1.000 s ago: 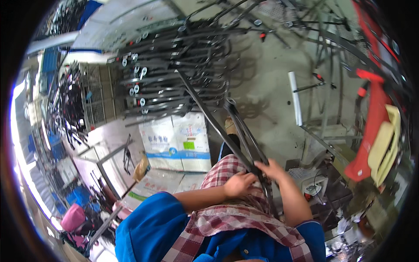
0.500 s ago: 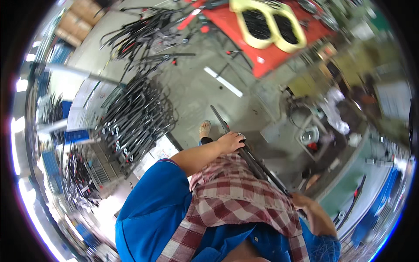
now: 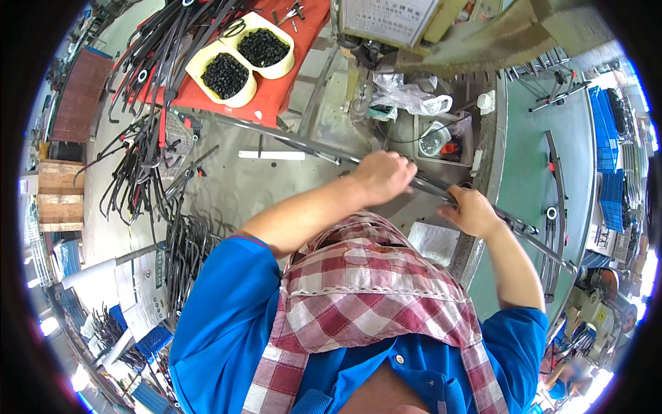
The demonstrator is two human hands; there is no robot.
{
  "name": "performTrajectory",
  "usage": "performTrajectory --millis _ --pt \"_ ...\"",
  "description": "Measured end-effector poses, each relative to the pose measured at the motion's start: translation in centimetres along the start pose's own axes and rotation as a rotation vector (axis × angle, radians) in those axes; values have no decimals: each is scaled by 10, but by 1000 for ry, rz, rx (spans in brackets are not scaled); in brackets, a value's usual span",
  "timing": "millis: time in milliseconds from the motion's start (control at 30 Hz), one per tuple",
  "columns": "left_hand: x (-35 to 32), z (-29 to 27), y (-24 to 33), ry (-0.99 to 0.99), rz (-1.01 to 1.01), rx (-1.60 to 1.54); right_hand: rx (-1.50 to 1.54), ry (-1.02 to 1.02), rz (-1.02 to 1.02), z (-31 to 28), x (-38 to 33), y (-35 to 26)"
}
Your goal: The person repeatedly picks up metal frame components and small black parts, inserts them into a machine, and then removes the assembled frames. The person handles the frames one at a time, placing them into a nearby basket after processing.
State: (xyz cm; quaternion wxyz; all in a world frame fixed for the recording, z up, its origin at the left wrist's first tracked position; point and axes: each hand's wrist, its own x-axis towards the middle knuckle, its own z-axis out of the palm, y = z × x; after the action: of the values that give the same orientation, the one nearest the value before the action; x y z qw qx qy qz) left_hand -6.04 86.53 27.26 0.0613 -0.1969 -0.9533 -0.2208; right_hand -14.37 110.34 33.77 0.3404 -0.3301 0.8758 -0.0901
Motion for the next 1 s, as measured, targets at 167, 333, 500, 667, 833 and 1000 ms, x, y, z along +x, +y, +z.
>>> performTrajectory --millis 167,333,500,667,833,1000 --pt "3 -66 -98 -245 -168 109 -96 442 -7 -8 32 -7" --pt "16 -84 -140 -347 -161 28 -190 485 -15 -27 63 -17" --pt "32 -74 -178 -28 12 -102 -210 506 13 -46 79 -23" --pt "46 -80 -189 -102 -32 -142 -209 484 28 -54 92 -21" --pt "49 -79 -178 -69 -132 -217 -220 450 33 -55 95 -13" --pt "51 -67 -180 -41 -210 -288 -171 451 70 -53 105 -2"
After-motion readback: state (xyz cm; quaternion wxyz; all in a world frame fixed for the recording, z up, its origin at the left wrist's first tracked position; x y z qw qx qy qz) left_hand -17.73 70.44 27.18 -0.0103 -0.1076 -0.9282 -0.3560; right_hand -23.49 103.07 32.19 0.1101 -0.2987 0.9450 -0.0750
